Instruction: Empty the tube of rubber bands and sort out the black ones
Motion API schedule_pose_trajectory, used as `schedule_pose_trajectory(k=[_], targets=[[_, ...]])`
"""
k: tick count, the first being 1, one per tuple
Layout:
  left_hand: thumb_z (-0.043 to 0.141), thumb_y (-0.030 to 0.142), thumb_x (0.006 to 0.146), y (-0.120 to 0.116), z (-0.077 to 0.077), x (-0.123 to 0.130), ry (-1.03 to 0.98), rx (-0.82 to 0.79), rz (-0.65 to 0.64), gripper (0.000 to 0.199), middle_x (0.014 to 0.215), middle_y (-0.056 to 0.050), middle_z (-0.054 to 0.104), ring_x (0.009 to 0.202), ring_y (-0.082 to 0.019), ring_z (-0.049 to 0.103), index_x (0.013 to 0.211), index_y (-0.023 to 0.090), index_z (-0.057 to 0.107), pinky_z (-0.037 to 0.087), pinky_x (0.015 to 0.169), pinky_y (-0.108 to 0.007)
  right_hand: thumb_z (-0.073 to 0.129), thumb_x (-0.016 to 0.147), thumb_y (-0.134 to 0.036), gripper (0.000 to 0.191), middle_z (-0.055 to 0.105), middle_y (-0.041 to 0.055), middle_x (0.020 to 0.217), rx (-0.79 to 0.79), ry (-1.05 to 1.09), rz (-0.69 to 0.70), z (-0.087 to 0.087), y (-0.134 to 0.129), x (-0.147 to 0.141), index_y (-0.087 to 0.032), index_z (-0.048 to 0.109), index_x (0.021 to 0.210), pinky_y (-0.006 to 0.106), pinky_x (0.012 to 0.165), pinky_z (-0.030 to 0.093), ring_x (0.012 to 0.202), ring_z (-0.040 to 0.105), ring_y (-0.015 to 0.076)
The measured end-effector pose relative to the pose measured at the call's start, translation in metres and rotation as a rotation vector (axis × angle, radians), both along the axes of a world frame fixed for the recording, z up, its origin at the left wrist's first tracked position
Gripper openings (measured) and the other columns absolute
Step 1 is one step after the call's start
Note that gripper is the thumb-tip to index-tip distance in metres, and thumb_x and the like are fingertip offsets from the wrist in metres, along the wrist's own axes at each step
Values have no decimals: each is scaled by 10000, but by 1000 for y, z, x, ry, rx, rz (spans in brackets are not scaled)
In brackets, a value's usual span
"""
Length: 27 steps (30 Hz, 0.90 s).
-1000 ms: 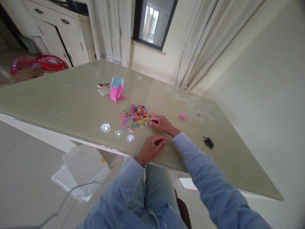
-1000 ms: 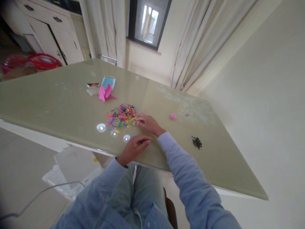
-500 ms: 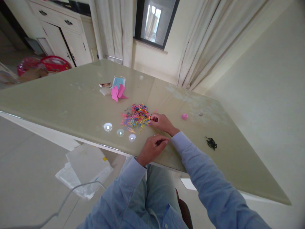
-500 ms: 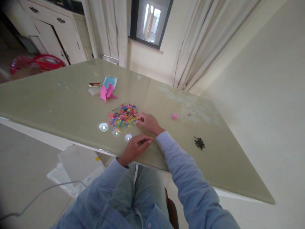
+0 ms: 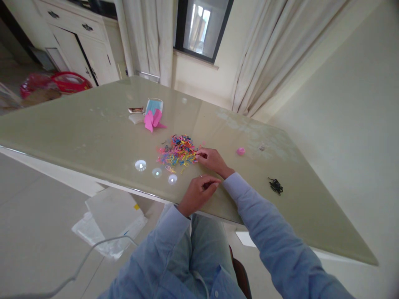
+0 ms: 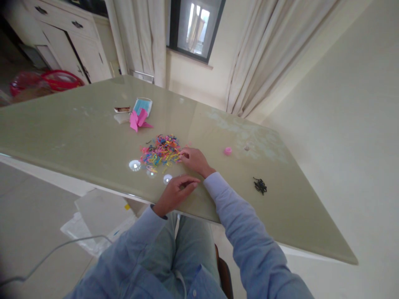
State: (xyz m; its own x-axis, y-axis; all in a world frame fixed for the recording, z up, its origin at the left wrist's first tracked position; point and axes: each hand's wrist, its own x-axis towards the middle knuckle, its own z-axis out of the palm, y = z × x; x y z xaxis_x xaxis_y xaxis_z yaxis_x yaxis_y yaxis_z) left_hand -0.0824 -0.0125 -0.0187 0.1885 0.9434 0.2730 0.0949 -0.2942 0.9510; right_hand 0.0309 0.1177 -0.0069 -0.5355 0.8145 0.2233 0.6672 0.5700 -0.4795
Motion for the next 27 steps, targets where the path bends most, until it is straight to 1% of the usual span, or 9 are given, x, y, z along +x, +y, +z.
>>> schedule_pose_trajectory(k=[3, 5, 10, 13, 16, 19, 21, 23, 27], targets=[[595, 234, 889, 0, 0, 0, 2, 4, 4, 189, 868, -39, 771, 761, -162, 660, 932, 196, 776, 520, 727, -269, 613, 889, -261, 189, 717, 24, 781, 7, -7, -13, 1, -2, -2, -174, 765, 960, 243, 652, 369, 662, 557, 131], [595, 234, 892, 0, 0, 0, -3, 7, 6, 189, 866, -37, 770, 753, -161, 657, 934, 195, 776, 518, 715, -266, 623, 894, -292, 200, 727, 33, 805, 23, -34, -19, 2, -3, -4, -181, 771, 969, 248, 656, 367, 672, 561, 137], [594, 224, 895, -1, 0, 1, -5, 26, 10, 189, 840, -35, 757, 734, -156, 646, 928, 185, 776, 503, 694, -259, 565, 929, -293, 271, 716, 47, 751, 44, -109, -25, 6, -1, -9, -166, 779, 822, 265, 632, 326, 640, 533, 139], [596, 233, 896, -1, 0, 0, -5, 23, 10, 189, 835, -37, 754, 730, -156, 644, 929, 185, 776, 495, 685, -259, 527, 945, -315, 322, 664, 17, 668, 30, -59, -22, 10, -2, -7, -167, 743, 757, 255, 603, 302, 598, 488, 123], [598, 240, 896, 0, -1, 0, -4, 29, 11, 188, 836, -44, 751, 736, -160, 645, 925, 181, 773, 490, 687, -265, 496, 960, -335, 376, 592, -6, 590, 13, 1, -11, 14, -5, -3, -170, 670, 670, 244, 593, 297, 594, 465, 119], [597, 241, 893, 0, -2, 0, 0, 32, 16, 188, 832, -47, 748, 734, -162, 643, 920, 179, 773, 485, 683, -269, 478, 978, -350, 402, 571, -13, 581, 17, 35, -28, 15, -6, 1, -170, 630, 652, 239, 605, 313, 606, 471, 120], [598, 244, 892, 1, -3, 0, 3, 28, 18, 189, 837, -47, 748, 736, -162, 642, 921, 180, 774, 486, 683, -268, 483, 984, -351, 408, 586, -10, 597, 28, 38, -25, 14, -4, 2, -166, 641, 657, 238, 626, 332, 616, 491, 123], [598, 246, 891, 1, -3, 0, 10, 23, 16, 189, 841, -45, 750, 743, -160, 644, 919, 182, 773, 488, 688, -266, 504, 978, -336, 383, 638, 2, 641, 31, 43, -6, 11, -1, 3, -159, 689, 693, 239, 660, 363, 648, 543, 134], [596, 260, 894, 0, -3, 0, 12, 14, 16, 196, 844, -43, 750, 749, -159, 646, 927, 182, 773, 488, 692, -263, 536, 966, -293, 288, 770, 42, 902, 0, 107, 26, 5, 3, 0, -169, 795, 942, 244, 765, 438, 821, 662, 172]])
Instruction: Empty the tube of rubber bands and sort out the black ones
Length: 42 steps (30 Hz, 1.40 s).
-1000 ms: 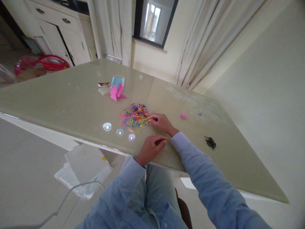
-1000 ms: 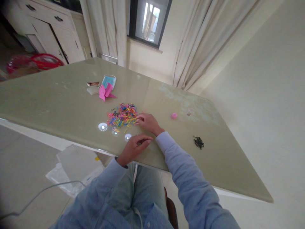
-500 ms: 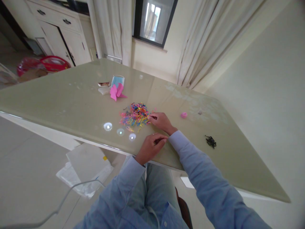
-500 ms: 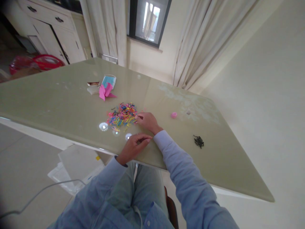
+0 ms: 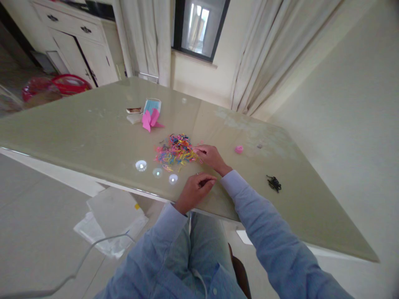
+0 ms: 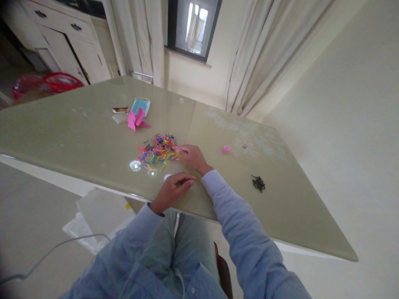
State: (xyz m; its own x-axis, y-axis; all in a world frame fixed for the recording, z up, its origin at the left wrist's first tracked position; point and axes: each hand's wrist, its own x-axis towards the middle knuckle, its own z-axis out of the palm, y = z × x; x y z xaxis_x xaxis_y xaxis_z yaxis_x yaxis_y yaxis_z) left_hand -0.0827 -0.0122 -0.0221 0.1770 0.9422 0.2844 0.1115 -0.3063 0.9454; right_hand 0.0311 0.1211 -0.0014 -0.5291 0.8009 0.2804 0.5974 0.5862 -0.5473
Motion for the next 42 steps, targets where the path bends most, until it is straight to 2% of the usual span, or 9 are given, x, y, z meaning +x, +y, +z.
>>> schedule_pose_trajectory(k=[4, 11, 15, 17, 20, 22, 28, 34, 42], targets=[[598, 260, 894, -1, 0, 0, -13, 1, 5, 200, 848, -49, 748, 752, -159, 645, 932, 170, 773, 480, 697, -265, 582, 949, -255, 255, 784, 66, 1004, -28, 31, 47, -4, 2, -1, -199, 793, 1080, 265, 830, 469, 881, 686, 175], [606, 259, 892, 0, 1, 0, -31, 0, 9, 196, 831, -46, 743, 728, -153, 635, 925, 166, 774, 473, 683, -260, 683, 872, -175, 188, 761, 81, 921, -25, 58, 74, -9, 4, 5, -171, 808, 1012, 289, 836, 482, 858, 666, 174], [601, 269, 894, 0, 3, 0, -25, -10, 6, 201, 809, -45, 734, 725, -155, 634, 920, 169, 773, 475, 679, -259, 646, 886, -232, 206, 752, 59, 939, -154, 193, 39, -9, 1, 10, -188, 801, 1014, 259, 697, 493, 632, 625, 105], [597, 266, 893, 0, 4, 0, -18, -10, 8, 200, 805, -42, 730, 724, -154, 635, 913, 174, 774, 476, 680, -258, 663, 863, -288, 210, 749, 38, 855, -254, 286, 12, -5, -4, 11, -192, 802, 987, 252, 626, 482, 550, 588, 91], [595, 257, 888, -1, 3, 0, -19, -7, 14, 194, 825, -41, 738, 740, -157, 645, 897, 186, 775, 482, 692, -262, 735, 789, -347, 246, 702, 1, 654, -416, 476, -21, 5, -19, 12, -180, 799, 958, 243, 566, 458, 536, 584, 108], [596, 252, 884, -1, 2, 0, -37, -13, 14, 190, 848, -43, 749, 758, -160, 656, 897, 186, 774, 488, 703, -265, 778, 754, -357, 260, 681, -14, 613, -516, 646, -49, 13, -35, 13, -186, 794, 950, 234, 559, 459, 554, 600, 110], [598, 261, 881, -2, 1, -1, -59, -22, 2, 190, 851, -47, 748, 748, -155, 648, 911, 169, 763, 488, 699, -266, 872, 685, -333, 268, 731, -15, 838, -783, 1140, -82, 30, -90, 28, -244, 782, 921, 208, 532, 481, 567, 590, 68], [603, 295, 884, -3, 3, -3, -7, -33, 4, 204, 830, -41, 727, 744, -148, 634, 927, 177, 765, 476, 679, -253, 827, 759, -240, 189, 704, -40, 842, -837, 1450, -104, 29, -131, 46, -284, 758, 929, 191, 506, 446, 522, 465, 41], [634, 346, 872, -1, 1, -5, 8, -43, 27, 220, 823, -39, 728, 730, -146, 633, 934, 189, 775, 491, 675, -248, 844, 750, -233, 203, 684, -57, 838, -873, 1621, -119, 32, -160, 64, -269, 756, 929, 147, 477, 406, 498, 380, 19]])
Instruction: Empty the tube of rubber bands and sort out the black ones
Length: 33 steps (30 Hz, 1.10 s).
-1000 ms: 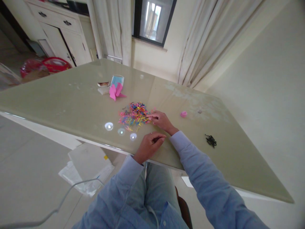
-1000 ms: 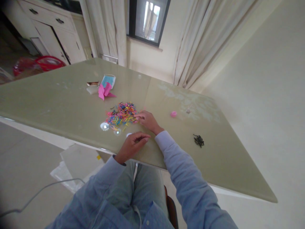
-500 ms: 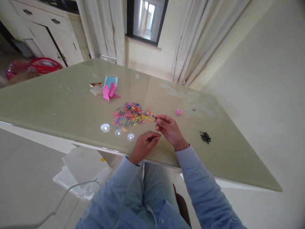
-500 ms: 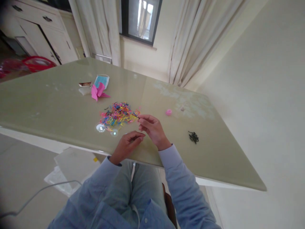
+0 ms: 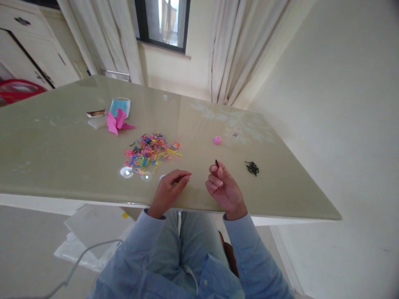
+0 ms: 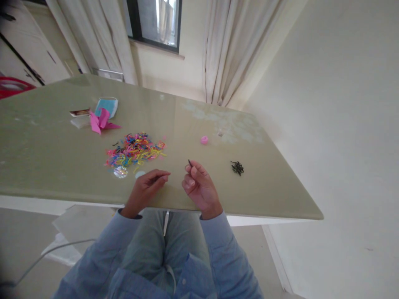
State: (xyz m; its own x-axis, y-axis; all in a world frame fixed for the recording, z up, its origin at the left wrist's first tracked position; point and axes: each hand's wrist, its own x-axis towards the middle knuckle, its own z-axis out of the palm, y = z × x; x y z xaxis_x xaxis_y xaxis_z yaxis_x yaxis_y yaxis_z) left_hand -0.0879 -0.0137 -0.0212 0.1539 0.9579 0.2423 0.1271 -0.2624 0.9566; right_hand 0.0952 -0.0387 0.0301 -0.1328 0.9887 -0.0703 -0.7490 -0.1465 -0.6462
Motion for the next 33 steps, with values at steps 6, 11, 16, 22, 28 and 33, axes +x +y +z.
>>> schedule_pose_trajectory(k=[6, 11, 16, 22, 28, 33], targets=[[659, 388, 848, -1, 2, -1, 15, -16, 25, 242, 803, -35, 725, 720, -150, 637, 921, 186, 772, 513, 677, -251, 823, 778, -315, 172, 660, -58, 851, 39, -98, -44, -7, -8, 18, -316, 749, 933, 168, 468, 391, 502, 357, 35], [668, 430, 836, -3, 6, -2, 29, -67, 47, 284, 802, -34, 721, 700, -148, 628, 935, 183, 767, 513, 645, -243, 813, 767, -347, 176, 672, -38, 871, 20, -249, -143, -20, -14, 44, -332, 749, 930, 216, 477, 399, 511, 372, 58], [680, 435, 812, -3, 11, -1, 61, -74, 76, 280, 768, -22, 714, 655, -139, 612, 914, 190, 770, 512, 628, -238, 854, 707, -325, 233, 687, -33, 859, -27, -308, -270, -25, -23, 86, -316, 759, 920, 214, 485, 407, 517, 417, 51], [683, 439, 799, -5, 14, -1, 81, -65, 102, 276, 719, -10, 692, 637, -140, 602, 902, 199, 771, 503, 608, -234, 876, 658, -281, 245, 698, -30, 846, -67, -435, -476, -25, -29, 138, -279, 768, 877, 208, 495, 433, 548, 501, 53], [681, 433, 800, -6, 17, -1, 118, -60, 110, 257, 683, 1, 673, 633, -140, 599, 895, 212, 771, 491, 606, -230, 864, 651, -350, 303, 722, 8, 832, -83, -737, -641, -30, -23, 171, -218, 754, 900, 223, 501, 449, 565, 545, 78], [693, 464, 786, -5, 18, 0, 130, -81, 127, 277, 675, 0, 670, 626, -149, 603, 886, 217, 771, 506, 616, -241, 824, 671, -443, 398, 722, 39, 741, -95, -1147, -667, -37, -4, 194, -155, 760, 939, 261, 502, 455, 524, 548, 110]])
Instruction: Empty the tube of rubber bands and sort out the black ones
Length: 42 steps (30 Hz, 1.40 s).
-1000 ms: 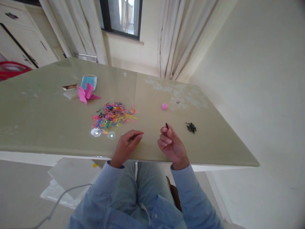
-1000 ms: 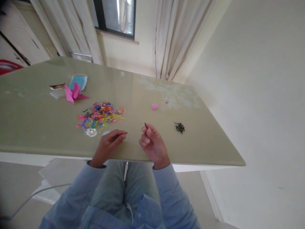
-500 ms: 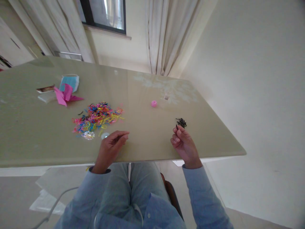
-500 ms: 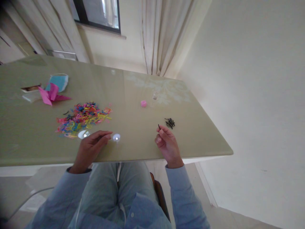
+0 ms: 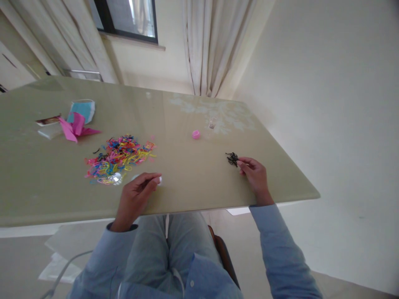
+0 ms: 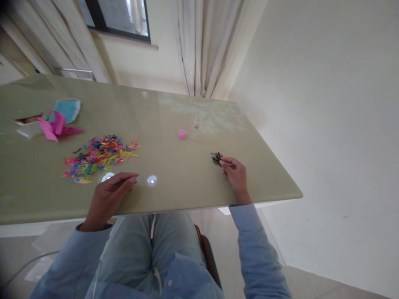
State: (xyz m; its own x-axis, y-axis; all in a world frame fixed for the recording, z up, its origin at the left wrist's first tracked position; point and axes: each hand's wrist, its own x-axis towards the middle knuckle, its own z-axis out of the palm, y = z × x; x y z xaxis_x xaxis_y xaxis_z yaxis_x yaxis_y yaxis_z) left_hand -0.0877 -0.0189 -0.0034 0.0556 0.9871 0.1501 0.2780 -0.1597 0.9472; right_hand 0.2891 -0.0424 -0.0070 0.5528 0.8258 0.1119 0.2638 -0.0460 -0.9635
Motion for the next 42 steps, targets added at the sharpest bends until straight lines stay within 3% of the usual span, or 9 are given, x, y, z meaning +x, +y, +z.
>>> schedule_pose_trajectory(k=[6, 10, 17, 24, 28, 32, 35, 38, 42], targets=[[699, 471, 787, 0, -2, -1, -4, -5, 11, 280, 678, 0, 673, 632, -147, 606, 880, 218, 773, 507, 617, -238, 772, 703, -503, 510, 752, 118, 1010, -10, -131, -28, -3, 2, 3, -143, 728, 1061, 296, 544, 495, 580, 614, 140], [693, 422, 798, 0, -4, 0, -23, 7, 11, 253, 720, -9, 695, 644, -140, 607, 889, 200, 774, 503, 618, -232, 719, 775, -495, 441, 744, 90, 877, -24, -207, 8, -4, -12, -17, -151, 734, 1050, 304, 573, 498, 603, 624, 163], [675, 403, 811, 3, -6, 2, -35, 30, -29, 249, 797, -42, 735, 704, -153, 637, 880, 185, 775, 516, 655, -248, 667, 839, -448, 284, 748, 80, 908, 9, -359, 350, -8, -11, -55, -216, 767, 967, 326, 637, 519, 653, 632, 176], [697, 444, 804, 8, -7, -5, -216, -87, -24, 296, 742, -32, 704, 622, -125, 582, 905, 177, 776, 490, 598, -242, 689, 800, -503, 331, 771, 78, 865, -59, -260, 307, -6, -10, -51, -218, 788, 938, 332, 610, 529, 657, 642, 203], [686, 434, 811, 19, 1, -18, -286, -64, 27, 290, 692, -9, 654, 613, -110, 549, 914, 178, 774, 468, 627, -242, 699, 788, -509, 326, 762, 71, 825, -48, -246, 307, -8, -13, -48, -222, 789, 913, 343, 626, 540, 643, 644, 206], [715, 415, 755, 40, 21, -43, -248, -4, 164, 306, 620, 14, 609, 574, -110, 517, 921, 163, 765, 429, 585, -238, 686, 794, -523, 338, 761, 78, 821, -51, -298, 339, -12, -14, -47, -221, 790, 905, 354, 638, 541, 655, 652, 219], [685, 399, 733, 59, 33, -70, -55, 9, 302, 311, 674, -15, 662, 571, -130, 535, 904, 151, 761, 439, 576, -253, 680, 796, -533, 344, 767, 83, 840, -48, -318, 340, -14, -13, -46, -227, 790, 908, 368, 674, 558, 666, 662, 226], [628, 291, 743, 74, 36, -100, 402, 134, 442, 266, 817, -75, 713, 662, -179, 597, 907, 147, 780, 493, 685, -300, 677, 792, -536, 342, 772, 88, 856, -34, -327, 340, -14, -12, -45, -231, 791, 895, 372, 692, 573, 672, 671, 230], [545, 181, 775, 90, 29, -132, 837, 165, 446, 330, 922, -146, 713, 854, -257, 656, 974, 135, 804, 511, 871, -368, 673, 788, -539, 348, 778, 93, 863, -23, -343, 356, -13, -12, -45, -227, 792, 888, 367, 699, 585, 704, 692, 240]])
